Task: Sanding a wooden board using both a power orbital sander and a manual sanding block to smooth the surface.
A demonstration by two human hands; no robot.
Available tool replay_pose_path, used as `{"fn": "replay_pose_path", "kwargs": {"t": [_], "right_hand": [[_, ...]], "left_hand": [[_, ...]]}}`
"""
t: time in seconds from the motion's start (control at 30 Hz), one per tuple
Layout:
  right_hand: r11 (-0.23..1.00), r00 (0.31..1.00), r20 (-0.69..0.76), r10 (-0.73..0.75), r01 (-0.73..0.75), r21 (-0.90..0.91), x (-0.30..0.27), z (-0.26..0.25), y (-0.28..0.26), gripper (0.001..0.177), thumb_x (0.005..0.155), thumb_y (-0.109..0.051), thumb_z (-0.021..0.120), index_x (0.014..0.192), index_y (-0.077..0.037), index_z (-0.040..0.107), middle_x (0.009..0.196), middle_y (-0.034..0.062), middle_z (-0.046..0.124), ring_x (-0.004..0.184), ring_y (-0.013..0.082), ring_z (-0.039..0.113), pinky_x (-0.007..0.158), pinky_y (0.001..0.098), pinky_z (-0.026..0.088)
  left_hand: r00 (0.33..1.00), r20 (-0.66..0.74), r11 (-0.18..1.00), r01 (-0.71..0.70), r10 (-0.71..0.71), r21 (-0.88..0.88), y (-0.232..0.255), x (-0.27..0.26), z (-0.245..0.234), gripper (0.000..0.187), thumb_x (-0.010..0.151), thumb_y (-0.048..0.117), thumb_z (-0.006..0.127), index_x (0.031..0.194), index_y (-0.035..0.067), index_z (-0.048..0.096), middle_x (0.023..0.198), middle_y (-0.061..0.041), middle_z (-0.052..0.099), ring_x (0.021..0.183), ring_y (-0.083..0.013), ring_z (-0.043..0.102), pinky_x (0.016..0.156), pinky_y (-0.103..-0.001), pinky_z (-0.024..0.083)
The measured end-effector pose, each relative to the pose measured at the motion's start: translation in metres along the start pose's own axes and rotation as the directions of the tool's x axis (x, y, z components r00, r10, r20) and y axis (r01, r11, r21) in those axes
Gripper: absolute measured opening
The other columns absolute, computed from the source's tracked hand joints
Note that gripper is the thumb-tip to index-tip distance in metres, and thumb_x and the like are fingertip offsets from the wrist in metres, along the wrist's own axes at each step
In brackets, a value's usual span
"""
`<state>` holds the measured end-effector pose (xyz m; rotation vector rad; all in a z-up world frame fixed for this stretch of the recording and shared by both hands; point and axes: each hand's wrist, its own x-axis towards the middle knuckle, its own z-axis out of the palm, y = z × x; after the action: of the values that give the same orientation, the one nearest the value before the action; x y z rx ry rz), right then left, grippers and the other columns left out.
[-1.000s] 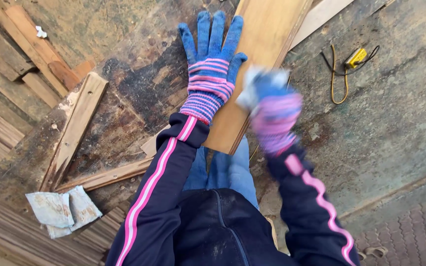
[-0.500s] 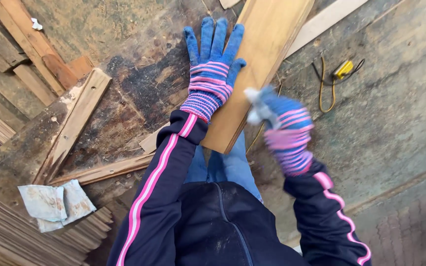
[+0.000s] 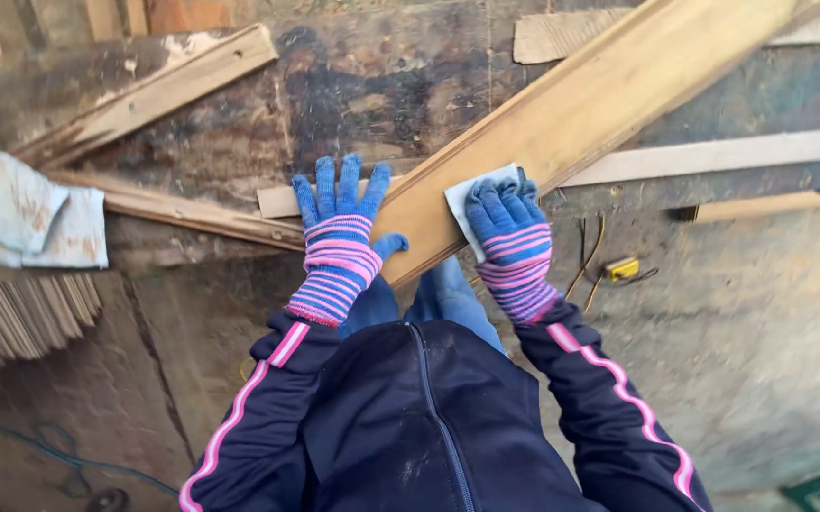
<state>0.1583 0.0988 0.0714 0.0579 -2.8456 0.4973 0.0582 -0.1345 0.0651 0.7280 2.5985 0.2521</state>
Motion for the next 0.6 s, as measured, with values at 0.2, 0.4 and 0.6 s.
{"fn": "replay_pose_path", "kwargs": {"t": [0.2,0.4,0.6], "right_hand": [[0.814,0.937,-0.034,0.347,-0.283,0.507,0.022,-0.068,0.09,0.045,0.102,0.004,0.049,0.144,-0.001,0.06,0.135,0.019,0.07,0.126,0.0367,0.07,0.114,0.0442,0.052],[0.981,0.993,-0.079,-0.082,0.066,-0.184,-0.002,-0.008,0.087,0.05,0.078,0.001,0.06,0.127,-0.002,0.069,0.131,0.0221,0.068,0.128,0.0415,0.063,0.118,0.0537,0.044],[0.954,0.9,0.317,-0.298,0.291,0.072,-0.005,0.008,-0.047,0.042,0.088,-0.021,0.066,0.123,0.002,0.065,0.122,0.0256,0.066,0.122,0.0454,0.059,0.115,0.0574,0.039]], "left_hand": [[0.947,-0.247,0.978,0.198,-0.207,-0.06,0.02,-0.032,0.001,0.114,0.066,0.058,0.087,0.159,0.015,0.037,0.166,-0.02,0.027,0.153,-0.0439,0.02,0.123,-0.065,0.011],[0.839,-0.012,0.544,0.341,-0.544,-0.766,-0.012,-0.088,0.125,0.066,0.086,0.047,0.078,0.138,0.01,0.064,0.127,-0.012,0.07,0.116,-0.0274,0.062,0.104,-0.042,0.048],[0.733,0.334,-0.155,0.304,-0.592,-0.94,-0.013,-0.054,0.151,0.047,0.09,0.044,0.075,0.112,0.002,0.074,0.101,-0.005,0.076,0.089,-0.0144,0.063,0.083,-0.032,0.05]]}}
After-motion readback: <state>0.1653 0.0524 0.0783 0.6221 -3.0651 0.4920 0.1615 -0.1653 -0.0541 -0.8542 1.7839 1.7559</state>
